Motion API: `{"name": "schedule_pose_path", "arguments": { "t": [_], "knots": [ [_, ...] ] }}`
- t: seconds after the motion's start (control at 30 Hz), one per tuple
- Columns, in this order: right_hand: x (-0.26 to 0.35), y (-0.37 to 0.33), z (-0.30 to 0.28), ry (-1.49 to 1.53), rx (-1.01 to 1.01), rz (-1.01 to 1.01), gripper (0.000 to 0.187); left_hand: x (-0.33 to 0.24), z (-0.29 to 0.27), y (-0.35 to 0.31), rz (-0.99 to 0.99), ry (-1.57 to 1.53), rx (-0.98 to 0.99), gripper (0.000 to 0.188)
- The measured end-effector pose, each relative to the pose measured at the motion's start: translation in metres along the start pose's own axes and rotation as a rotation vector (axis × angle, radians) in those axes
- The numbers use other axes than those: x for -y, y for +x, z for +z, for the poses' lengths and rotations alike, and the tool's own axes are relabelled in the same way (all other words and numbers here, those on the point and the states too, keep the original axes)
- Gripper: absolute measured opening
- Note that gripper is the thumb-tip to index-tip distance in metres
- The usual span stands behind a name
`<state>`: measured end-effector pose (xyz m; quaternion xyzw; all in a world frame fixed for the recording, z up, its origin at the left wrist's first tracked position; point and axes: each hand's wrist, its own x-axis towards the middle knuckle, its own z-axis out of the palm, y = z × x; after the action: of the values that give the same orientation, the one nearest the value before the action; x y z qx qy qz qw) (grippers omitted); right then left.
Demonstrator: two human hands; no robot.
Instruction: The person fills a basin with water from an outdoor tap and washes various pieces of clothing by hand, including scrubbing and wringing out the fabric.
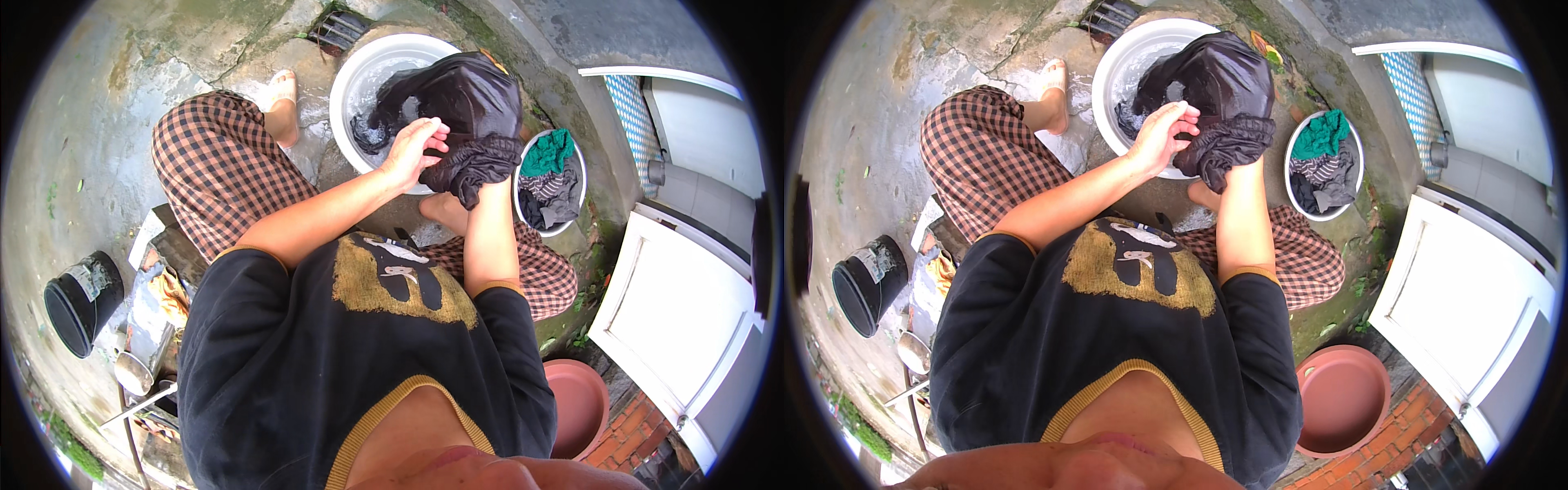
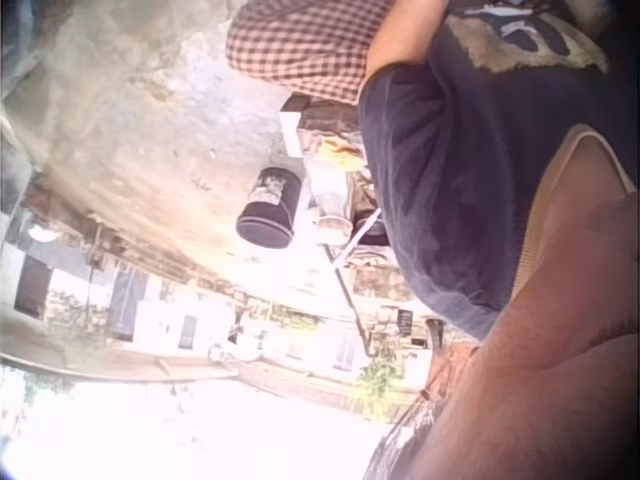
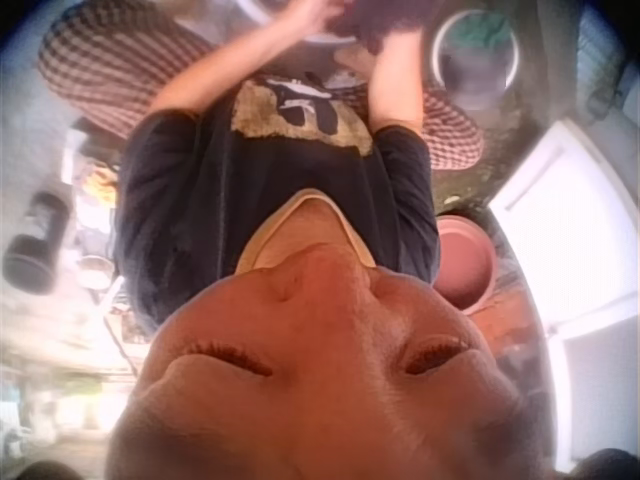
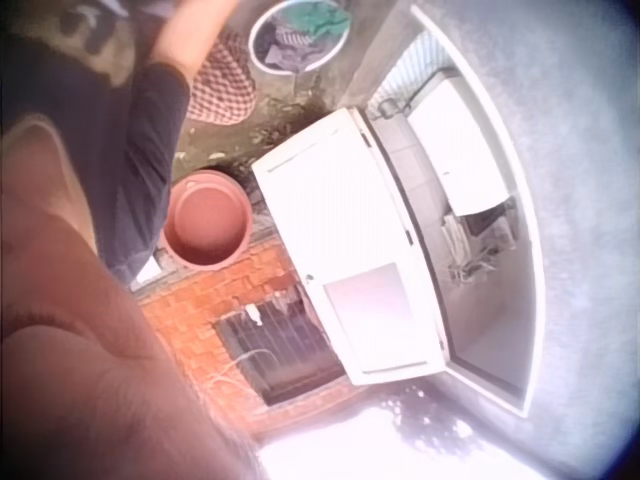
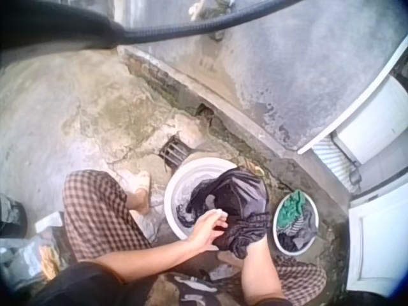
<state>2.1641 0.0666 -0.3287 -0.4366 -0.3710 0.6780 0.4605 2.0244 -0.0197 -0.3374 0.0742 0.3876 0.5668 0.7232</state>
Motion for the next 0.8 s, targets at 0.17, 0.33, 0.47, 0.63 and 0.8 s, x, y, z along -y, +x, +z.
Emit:
{"name": "schedule_pose_path", "arguments": {
  "t": [0.17, 0.33, 0.47, 0.63, 0.8],
  "knots": [
    [0.012, -0.022, 0.021, -0.223, 0.100, -0.166, 0.029, -0.005, -0.005, 0.019, 0.256, -0.068, -0.007, 0.037],
    [-0.016, -0.013, 0.031, -0.588, 0.182, -0.195, 0.029, 0.005, -0.015, 0.035, -0.026, 0.049, 0.007, 0.030],
    [-0.018, -0.012, 0.029, -0.693, 0.230, -0.162, 0.030, 0.019, -0.034, 0.035, -0.073, 0.188, -0.099, 0.011],
    [-0.014, -0.018, 0.034, -0.751, 0.306, -0.175, 0.029, 0.015, -0.046, 0.046, 0.188, 0.470, -0.103, 0.011],
    [-0.032, -0.024, 0.044, -0.196, 0.182, 0.274, 0.027, 0.007, -0.034, 0.042, 0.380, 0.503, -0.084, 0.013]
  ]
}}
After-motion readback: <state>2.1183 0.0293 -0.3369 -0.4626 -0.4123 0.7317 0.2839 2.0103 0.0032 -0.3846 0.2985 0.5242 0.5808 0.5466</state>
